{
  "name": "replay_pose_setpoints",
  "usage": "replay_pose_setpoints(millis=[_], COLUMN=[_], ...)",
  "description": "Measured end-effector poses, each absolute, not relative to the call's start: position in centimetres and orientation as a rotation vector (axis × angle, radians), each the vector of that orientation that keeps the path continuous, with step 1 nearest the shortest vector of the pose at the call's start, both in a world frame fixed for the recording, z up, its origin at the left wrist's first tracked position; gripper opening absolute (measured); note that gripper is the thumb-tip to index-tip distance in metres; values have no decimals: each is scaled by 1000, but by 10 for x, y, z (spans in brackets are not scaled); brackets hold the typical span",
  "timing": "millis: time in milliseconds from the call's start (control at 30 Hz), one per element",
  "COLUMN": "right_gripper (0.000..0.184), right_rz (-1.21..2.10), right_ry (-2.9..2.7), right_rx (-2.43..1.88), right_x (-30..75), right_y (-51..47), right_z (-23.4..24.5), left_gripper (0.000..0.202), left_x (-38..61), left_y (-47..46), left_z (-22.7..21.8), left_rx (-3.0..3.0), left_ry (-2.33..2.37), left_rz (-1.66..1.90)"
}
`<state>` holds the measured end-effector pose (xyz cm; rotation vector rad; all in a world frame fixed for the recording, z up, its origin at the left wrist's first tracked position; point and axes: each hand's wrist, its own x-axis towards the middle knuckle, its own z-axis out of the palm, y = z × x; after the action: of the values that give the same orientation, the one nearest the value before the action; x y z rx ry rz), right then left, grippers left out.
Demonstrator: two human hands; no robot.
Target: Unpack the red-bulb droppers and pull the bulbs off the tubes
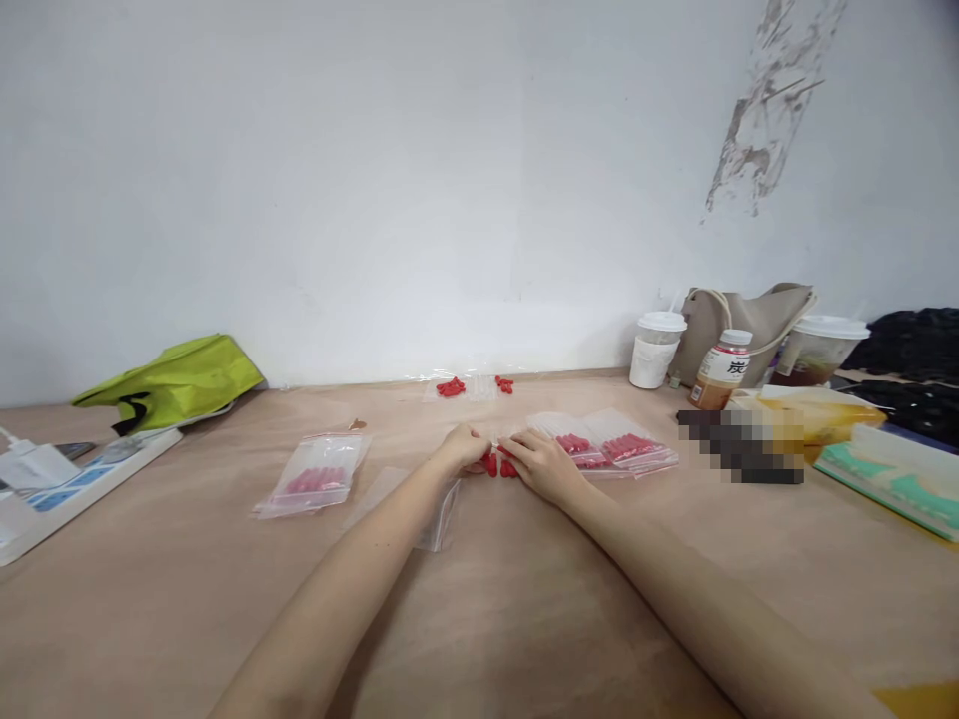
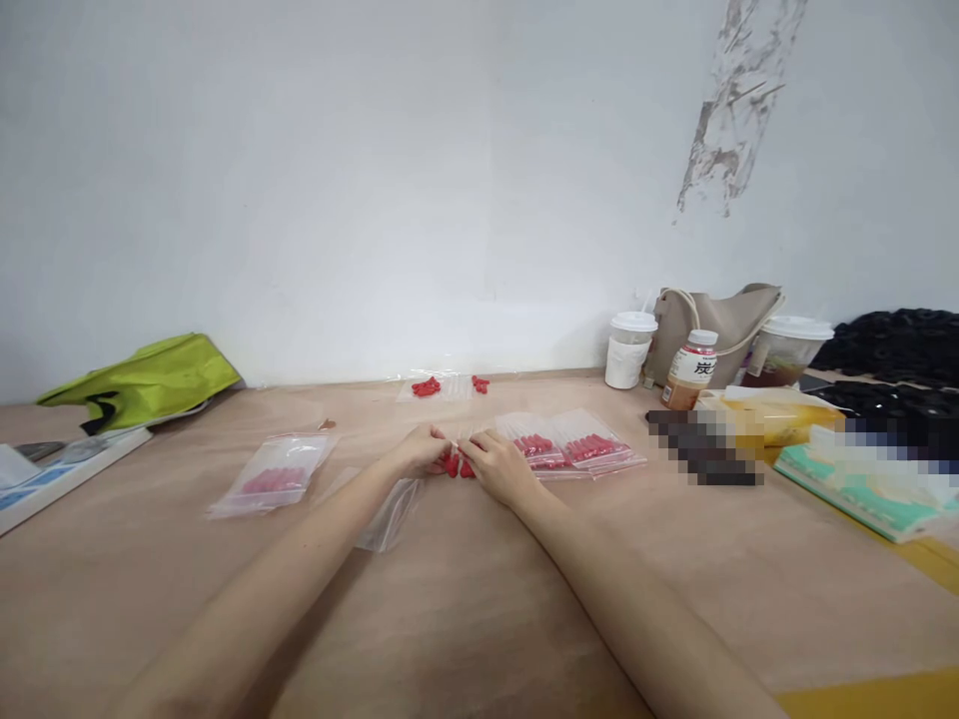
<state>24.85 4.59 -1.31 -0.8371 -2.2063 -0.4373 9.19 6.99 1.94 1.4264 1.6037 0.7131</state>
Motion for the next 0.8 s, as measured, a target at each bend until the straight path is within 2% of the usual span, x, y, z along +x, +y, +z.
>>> replay_pose_setpoints(millis=[300,467,533,700,800], right_gripper=[23,31,38,70,68], right_rz=[-361,-308,-280,-143,-76], right_ry=[-2170,-2167,-2159,-2040,-1980], right_rx=[-1088,-1155,-1145,-1168,-1181], right_x=[233,226,226,238,250], right_y=[36,31,32,36,39], right_z=[-8,-8,-9,-9,-8], left_gripper=[23,28,28,18,23], left_x=[81,81,81,80,76], left_y=[65,70,71,72,70], left_z=[31,27,26,25,30], left_rx=[1417,1467,1486,1553,1637], left_ry=[1585,1595,1606,1643,1652], left_rz=[620,607,594,578,586])
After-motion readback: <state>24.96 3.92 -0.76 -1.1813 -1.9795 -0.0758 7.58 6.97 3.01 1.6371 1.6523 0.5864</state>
